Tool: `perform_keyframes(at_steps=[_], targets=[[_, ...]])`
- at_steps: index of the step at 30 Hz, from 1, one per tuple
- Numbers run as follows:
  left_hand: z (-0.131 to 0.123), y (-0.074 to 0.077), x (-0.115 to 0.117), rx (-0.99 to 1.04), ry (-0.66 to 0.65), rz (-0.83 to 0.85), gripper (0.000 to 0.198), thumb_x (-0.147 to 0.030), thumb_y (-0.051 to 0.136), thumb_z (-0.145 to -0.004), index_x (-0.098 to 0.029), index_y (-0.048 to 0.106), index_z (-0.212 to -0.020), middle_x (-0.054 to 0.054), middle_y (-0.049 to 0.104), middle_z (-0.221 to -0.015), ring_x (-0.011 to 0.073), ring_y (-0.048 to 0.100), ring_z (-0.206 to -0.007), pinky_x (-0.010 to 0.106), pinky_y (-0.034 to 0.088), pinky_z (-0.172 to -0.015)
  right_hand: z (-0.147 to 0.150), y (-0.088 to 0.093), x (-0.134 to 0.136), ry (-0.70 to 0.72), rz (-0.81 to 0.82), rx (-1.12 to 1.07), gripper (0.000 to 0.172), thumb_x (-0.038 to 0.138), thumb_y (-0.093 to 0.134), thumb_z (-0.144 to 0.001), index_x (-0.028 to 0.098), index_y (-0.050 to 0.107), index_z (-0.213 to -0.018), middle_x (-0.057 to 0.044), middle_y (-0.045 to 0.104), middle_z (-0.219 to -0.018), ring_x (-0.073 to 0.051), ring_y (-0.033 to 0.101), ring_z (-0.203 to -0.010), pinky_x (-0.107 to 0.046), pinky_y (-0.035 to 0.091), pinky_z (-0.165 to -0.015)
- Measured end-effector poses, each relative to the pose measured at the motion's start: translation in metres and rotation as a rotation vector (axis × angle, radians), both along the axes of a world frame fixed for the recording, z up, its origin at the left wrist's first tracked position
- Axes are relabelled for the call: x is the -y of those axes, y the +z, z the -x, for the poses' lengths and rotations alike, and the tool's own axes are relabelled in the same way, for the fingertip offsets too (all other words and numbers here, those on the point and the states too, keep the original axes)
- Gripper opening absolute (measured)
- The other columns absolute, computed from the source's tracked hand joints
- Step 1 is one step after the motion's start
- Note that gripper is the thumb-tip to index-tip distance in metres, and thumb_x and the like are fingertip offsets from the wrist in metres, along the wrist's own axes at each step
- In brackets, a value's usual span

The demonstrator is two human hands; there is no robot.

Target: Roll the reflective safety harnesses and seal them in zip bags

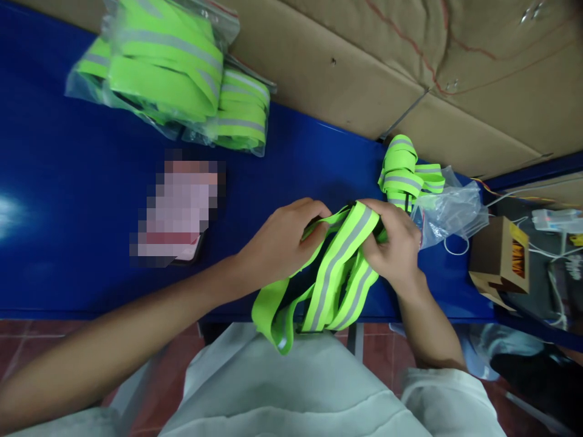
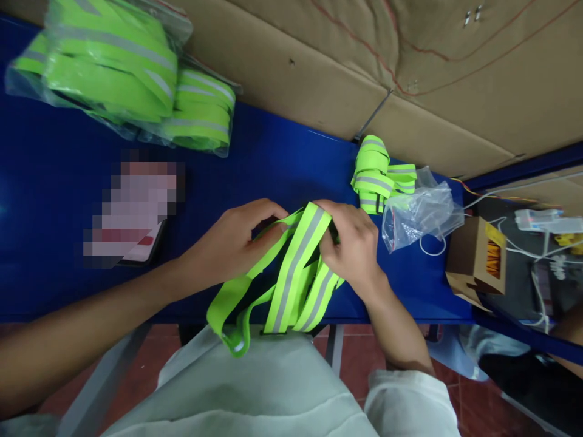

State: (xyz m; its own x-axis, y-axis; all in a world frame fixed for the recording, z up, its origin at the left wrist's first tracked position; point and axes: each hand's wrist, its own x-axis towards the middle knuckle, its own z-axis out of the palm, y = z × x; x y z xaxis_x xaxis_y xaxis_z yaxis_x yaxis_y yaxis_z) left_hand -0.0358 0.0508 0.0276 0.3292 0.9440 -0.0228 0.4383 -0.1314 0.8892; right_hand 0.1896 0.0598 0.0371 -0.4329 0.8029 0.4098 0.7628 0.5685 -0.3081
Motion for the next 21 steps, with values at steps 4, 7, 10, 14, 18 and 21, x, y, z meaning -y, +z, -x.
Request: perform_keyframes(at_steps=[4, 7, 10, 14, 18, 21], targets=[[-0.006, -0.002, -0.001, 0.333, -0.013, 0.300, 0.015, -0.029, 0.060, -0.093, -0.016, 0.066, -0.088, -0.002, 0.065, -0.079, 0.0115, 0.057, -0.071, 0.022, 0.041, -0.064, 0.007, -0.002, 0.008, -0.031, -0.086, 0.155, 0.044, 0.014, 0.053, -0.090, 0.026, 0.063, -0.132, -0.007, 0.075, -0.117, -0.028, 0.072, -0.105, -0.042, 0.054, -0.091], [-0.013, -0.005, -0.001, 0.643, 0.056, 0.531, 0.010, -0.026, 0.065, -0.086, -0.016, 0.065, -0.089, -0.002, 0.065, -0.082, 0.0102, 0.058, -0.075, 0.020, 0.045, -0.070, 0.009, -0.003, 0.012, -0.055, -0.136, 0.189, 0.049, 0.014, 0.053, -0.091, 0.030, 0.062, -0.137, -0.007, 0.074, -0.120, -0.030, 0.070, -0.110, -0.043, 0.052, -0.095], [-0.017, -0.005, 0.000, 0.829, 0.103, 0.717, 0.019, -0.034, 0.065, -0.088, -0.018, 0.067, -0.098, -0.001, 0.066, -0.085, 0.0111, 0.061, -0.076, 0.022, 0.049, -0.072, 0.009, -0.004, 0.011, -0.050, -0.134, 0.155, 0.049, 0.014, 0.054, -0.092, 0.029, 0.063, -0.138, -0.007, 0.074, -0.120, -0.030, 0.070, -0.109, -0.044, 0.053, -0.096], [-0.019, -0.007, 0.004, 0.763, 0.047, 0.734, 0.039, -0.034, 0.085, -0.076, -0.017, 0.070, -0.108, 0.003, 0.075, -0.098, 0.0160, 0.069, -0.088, 0.025, 0.053, -0.079, 0.009, -0.005, 0.008, -0.065, -0.136, 0.176, 0.052, 0.013, 0.053, -0.093, 0.029, 0.062, -0.141, -0.006, 0.075, -0.119, -0.029, 0.071, -0.106, -0.043, 0.056, -0.094], [-0.018, -0.013, 0.008, 0.686, -0.111, 0.815, 0.029, -0.040, 0.075, -0.089, -0.013, 0.078, -0.096, 0.010, 0.079, -0.097, 0.0189, 0.073, -0.084, 0.028, 0.056, -0.077, 0.010, -0.004, 0.010, -0.069, -0.090, 0.126, 0.054, 0.013, 0.051, -0.093, 0.032, 0.061, -0.143, -0.005, 0.075, -0.119, -0.028, 0.072, -0.108, -0.044, 0.057, -0.096], [-0.017, -0.015, 0.009, 0.796, -0.160, 0.891, 0.027, -0.039, 0.071, -0.093, -0.014, 0.077, -0.101, 0.011, 0.080, -0.095, 0.0200, 0.075, -0.086, 0.032, 0.060, -0.079, 0.008, -0.002, 0.008, -0.077, -0.022, -0.001, 0.046, 0.016, 0.053, -0.097, 0.030, 0.063, -0.139, -0.005, 0.076, -0.120, -0.027, 0.072, -0.109, -0.043, 0.057, -0.098]])
